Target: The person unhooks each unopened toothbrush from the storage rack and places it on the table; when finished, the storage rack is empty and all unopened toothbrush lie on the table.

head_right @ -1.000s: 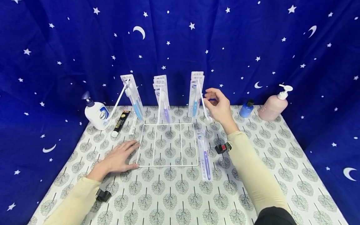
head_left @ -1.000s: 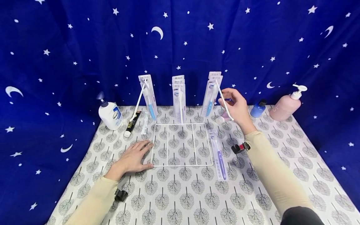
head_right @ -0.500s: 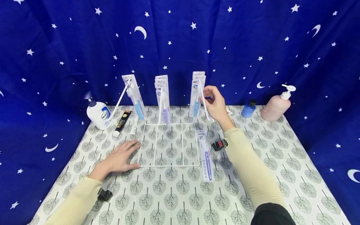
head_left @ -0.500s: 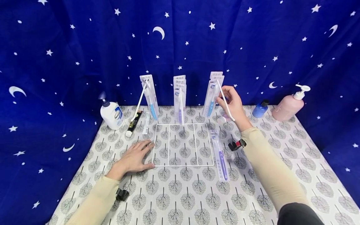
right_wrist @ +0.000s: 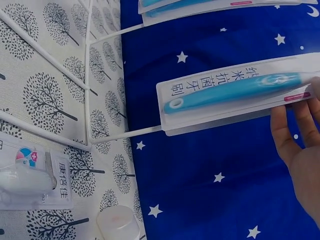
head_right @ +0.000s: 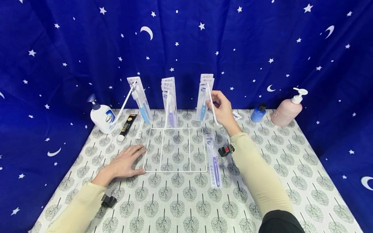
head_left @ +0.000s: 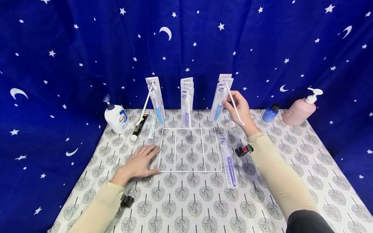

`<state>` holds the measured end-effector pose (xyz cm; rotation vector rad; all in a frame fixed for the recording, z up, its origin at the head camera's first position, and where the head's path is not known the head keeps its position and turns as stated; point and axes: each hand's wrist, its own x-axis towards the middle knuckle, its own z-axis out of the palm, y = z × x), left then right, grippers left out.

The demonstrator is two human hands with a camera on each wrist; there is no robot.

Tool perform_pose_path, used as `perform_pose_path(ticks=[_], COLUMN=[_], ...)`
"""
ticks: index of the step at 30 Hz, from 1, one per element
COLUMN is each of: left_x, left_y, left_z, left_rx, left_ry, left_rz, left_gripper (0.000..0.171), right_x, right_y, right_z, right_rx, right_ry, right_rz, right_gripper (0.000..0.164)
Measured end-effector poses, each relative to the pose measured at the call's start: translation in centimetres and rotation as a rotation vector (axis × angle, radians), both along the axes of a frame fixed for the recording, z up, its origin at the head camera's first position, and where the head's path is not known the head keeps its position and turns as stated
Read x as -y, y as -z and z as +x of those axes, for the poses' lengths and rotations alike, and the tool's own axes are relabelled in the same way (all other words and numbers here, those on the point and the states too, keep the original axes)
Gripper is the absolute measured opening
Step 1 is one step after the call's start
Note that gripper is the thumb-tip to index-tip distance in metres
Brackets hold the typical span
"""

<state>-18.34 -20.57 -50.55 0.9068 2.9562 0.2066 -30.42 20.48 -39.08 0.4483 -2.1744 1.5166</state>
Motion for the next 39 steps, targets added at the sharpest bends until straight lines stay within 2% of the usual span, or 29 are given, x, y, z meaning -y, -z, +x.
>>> perform_pose_path(ticks=[5,14,23,32,39], left_x=[0.0,0.1,0.2,0.0,0.0], left_y=[0.0,0.1,0.1,-0.1,-0.1], left_z=[0.0,0.0,-0.1,0.1,0.0], left_rx=[-0.010,0.009,0.020,0.028,0.022], left_ry=[0.005,-0.005,-0.002,-0.011,-0.006], left_rz=[-0.002,-0.013,-0.022,-0.024,-0.016], left_gripper=[0.091,0.091,0.091,0.091,0.090], right_x=[-0.1,-0.2,0.6,0.4,-0.3], right_y=[0.4,0.4,-1.6,-1.6,-0.5], right_z=[-0.2,0.8,3.6,5.6,6.6], right_rx=[-0.008,-0.058,-0.081,-0.081,-0.078], right_ry=[-0.010,-0.065,-0.120,-0.161,-0.188], right_rz=[-0.023,-0.053,-0.057,-0.076,-0.128], right_gripper=[0.022,0.021,0.021,0.014,0.025])
